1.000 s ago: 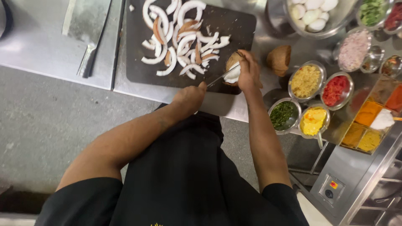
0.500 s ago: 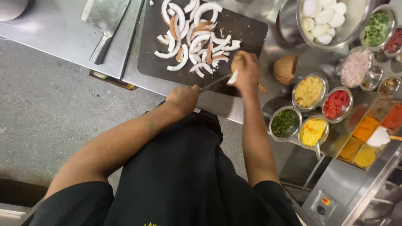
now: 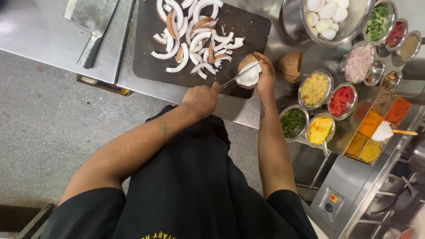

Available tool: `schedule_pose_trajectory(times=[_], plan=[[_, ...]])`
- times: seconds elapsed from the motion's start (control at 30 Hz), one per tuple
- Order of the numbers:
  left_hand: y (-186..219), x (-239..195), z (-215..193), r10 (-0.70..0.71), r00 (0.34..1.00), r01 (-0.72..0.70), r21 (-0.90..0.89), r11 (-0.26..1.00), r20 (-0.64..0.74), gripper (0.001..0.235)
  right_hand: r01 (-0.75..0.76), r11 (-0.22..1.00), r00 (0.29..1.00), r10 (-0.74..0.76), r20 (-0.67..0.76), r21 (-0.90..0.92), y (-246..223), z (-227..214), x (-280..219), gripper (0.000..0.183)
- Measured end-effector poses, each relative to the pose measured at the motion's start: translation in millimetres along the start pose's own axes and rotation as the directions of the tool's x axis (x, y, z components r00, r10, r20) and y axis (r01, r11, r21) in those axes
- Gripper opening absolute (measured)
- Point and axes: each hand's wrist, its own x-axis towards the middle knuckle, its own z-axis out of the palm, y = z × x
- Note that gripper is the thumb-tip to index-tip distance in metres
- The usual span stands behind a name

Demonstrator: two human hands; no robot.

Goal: The person slices coconut meat from a coconut half using a knife on a cutting board. The person then walks to a refrigerator, opens it, and retrieves a small metal container.

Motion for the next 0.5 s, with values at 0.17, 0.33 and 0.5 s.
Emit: schedule_pose_trajectory(times=[0.17, 0.33, 0.5], plan=[[0, 15, 5, -0.022, 1.000, 0.022, 0.009, 1.000, -0.010, 0.023, 0.099, 0.952, 0.995, -0.100, 0.009, -0.288, -21, 13, -10, 0.040], [-7, 19, 28, 0.041, 0.996, -0.026, 0.179, 0.984, -0.083, 0.022, 0.139, 0.796, 0.986, -0.168, 0.005, -0.589, -50, 37, -17, 0.036], [-13, 9, 43, -0.038, 0.997, 0.049, 0.161, 0.986, -0.066, 0.018, 0.242, 0.688, 0.960, -0.272, 0.066, -0.684, -59, 64, -24, 0.028]])
